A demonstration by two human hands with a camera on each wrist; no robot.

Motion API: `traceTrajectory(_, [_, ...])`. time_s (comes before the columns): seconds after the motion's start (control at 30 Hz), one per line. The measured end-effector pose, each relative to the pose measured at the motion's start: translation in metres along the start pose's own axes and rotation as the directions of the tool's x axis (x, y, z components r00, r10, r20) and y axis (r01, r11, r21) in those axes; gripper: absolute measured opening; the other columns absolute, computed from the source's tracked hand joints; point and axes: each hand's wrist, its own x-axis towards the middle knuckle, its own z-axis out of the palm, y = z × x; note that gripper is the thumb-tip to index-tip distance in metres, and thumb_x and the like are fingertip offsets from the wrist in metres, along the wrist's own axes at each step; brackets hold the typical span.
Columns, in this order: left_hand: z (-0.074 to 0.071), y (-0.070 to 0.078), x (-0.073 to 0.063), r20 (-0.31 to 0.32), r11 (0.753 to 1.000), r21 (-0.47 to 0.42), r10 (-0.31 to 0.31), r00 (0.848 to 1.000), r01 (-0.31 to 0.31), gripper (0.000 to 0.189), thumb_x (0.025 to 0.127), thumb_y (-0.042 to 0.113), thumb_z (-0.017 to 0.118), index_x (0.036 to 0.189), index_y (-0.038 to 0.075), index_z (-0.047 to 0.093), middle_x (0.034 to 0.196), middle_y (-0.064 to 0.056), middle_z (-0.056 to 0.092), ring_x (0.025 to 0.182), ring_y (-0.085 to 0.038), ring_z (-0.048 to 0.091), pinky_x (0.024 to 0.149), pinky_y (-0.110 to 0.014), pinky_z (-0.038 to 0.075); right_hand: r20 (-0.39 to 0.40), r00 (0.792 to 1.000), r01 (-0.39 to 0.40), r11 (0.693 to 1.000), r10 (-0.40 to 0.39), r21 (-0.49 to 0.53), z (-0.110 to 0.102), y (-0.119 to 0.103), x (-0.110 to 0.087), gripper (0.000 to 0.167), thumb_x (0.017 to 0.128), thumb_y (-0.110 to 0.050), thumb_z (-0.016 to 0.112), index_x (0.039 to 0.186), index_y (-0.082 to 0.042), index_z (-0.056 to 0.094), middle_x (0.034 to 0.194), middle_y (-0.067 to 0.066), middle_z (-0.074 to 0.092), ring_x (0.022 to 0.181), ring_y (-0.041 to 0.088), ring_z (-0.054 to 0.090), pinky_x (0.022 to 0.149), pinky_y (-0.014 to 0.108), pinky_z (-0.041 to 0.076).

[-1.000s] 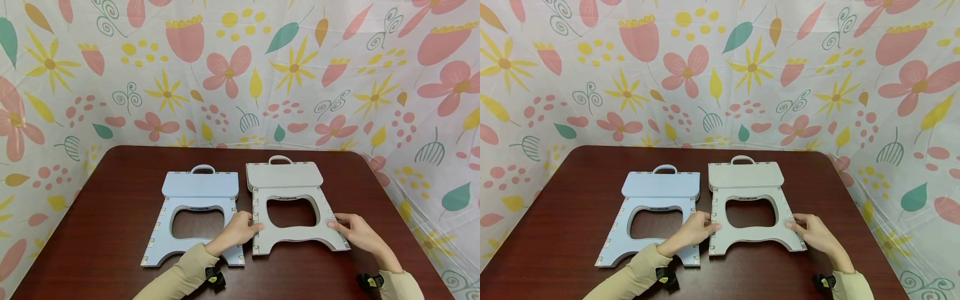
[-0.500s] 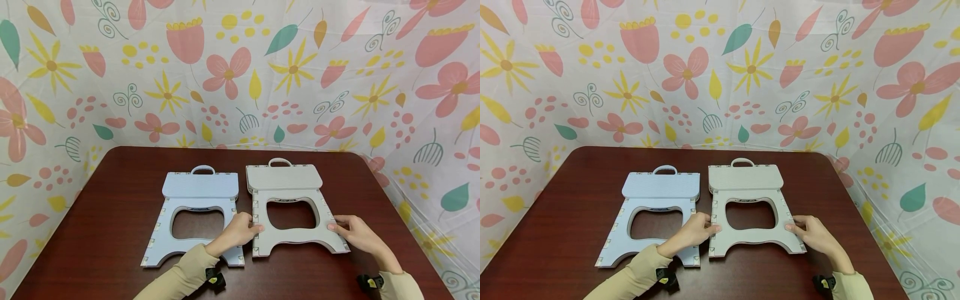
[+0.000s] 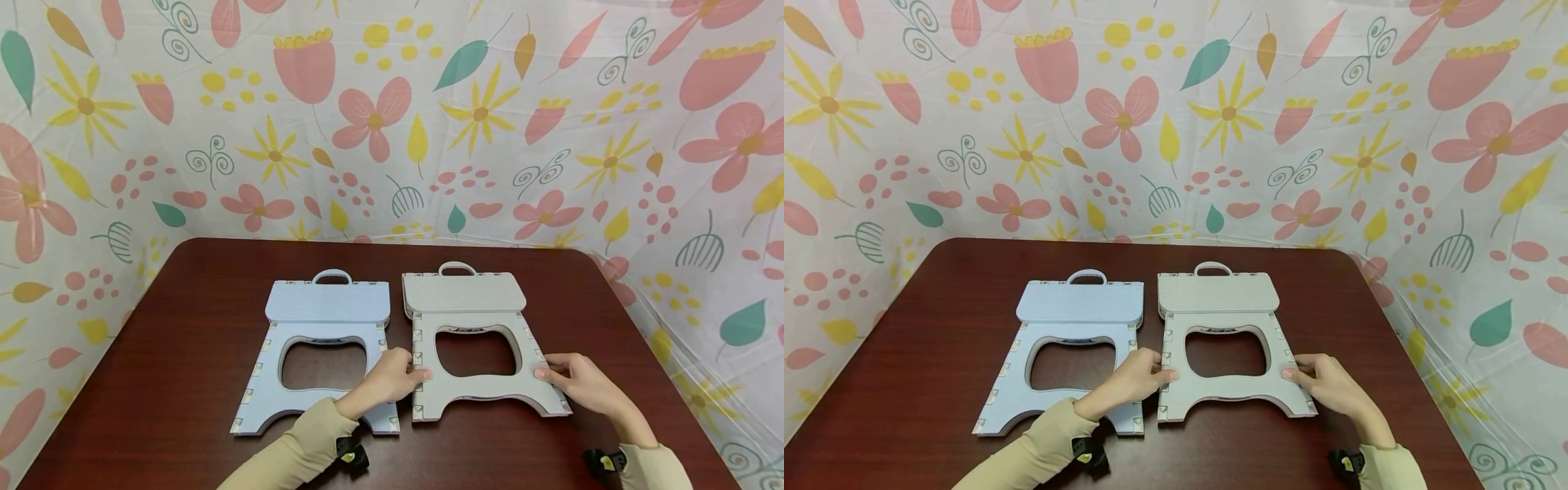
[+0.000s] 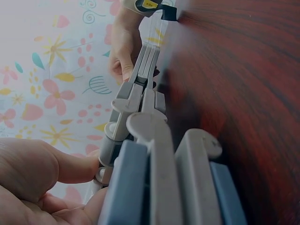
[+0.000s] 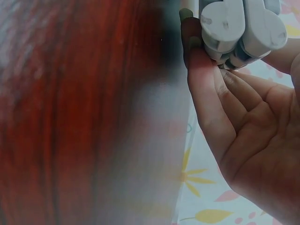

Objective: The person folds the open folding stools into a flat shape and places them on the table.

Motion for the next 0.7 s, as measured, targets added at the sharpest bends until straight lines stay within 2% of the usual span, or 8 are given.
traceTrajectory(0.27, [-0.0009, -0.0002, 0.0006, 0.022, 0.999, 0.054, -0.005, 1.000, 0.003, 0.053, 0.092, 0.026, 0.066, 0.053, 0.019, 0.031, 0.046, 0.008, 0.019, 0.042, -0.007, 0.018, 0.044, -0.023, 0.019, 0.023, 1.000, -0.001, 1.000, 0.001, 0.003, 0.0003, 0.0020, 0.0003, 0.046, 0.096, -0.024, 0.061, 0.121, 0.014, 0.058, 0.107, 0.020, 0.070, 0.080, -0.004, 0.063, 0.065, 0.022, 0.051])
traceTrajectory(0.53, [-0.0004, -0.0003, 0.0009, 0.024, 0.998, 0.055, 0.001, 1.000, -0.003, 0.051, 0.092, 0.026, 0.066, 0.053, 0.019, 0.033, 0.045, 0.009, 0.021, 0.042, -0.007, 0.019, 0.043, -0.022, 0.021, 0.039, 0.999, 0.001, 1.000, -0.002, 0.014, 0.0005, 0.0023, -0.0003, 0.047, 0.096, -0.023, 0.060, 0.122, 0.016, 0.057, 0.106, 0.019, 0.071, 0.079, -0.004, 0.062, 0.065, 0.022, 0.051])
traceTrajectory(0.7, [-0.0009, 0.0005, 0.0015, 0.024, 0.997, 0.073, 0.007, 1.000, -0.009, 0.054, 0.092, 0.027, 0.066, 0.052, 0.019, 0.030, 0.044, 0.010, 0.020, 0.040, -0.006, 0.019, 0.042, -0.021, 0.022, 0.035, 0.999, 0.000, 1.000, -0.001, 0.003, 0.0001, 0.0015, -0.0001, 0.047, 0.096, -0.024, 0.061, 0.122, 0.016, 0.057, 0.106, 0.020, 0.070, 0.079, -0.005, 0.061, 0.066, 0.022, 0.051])
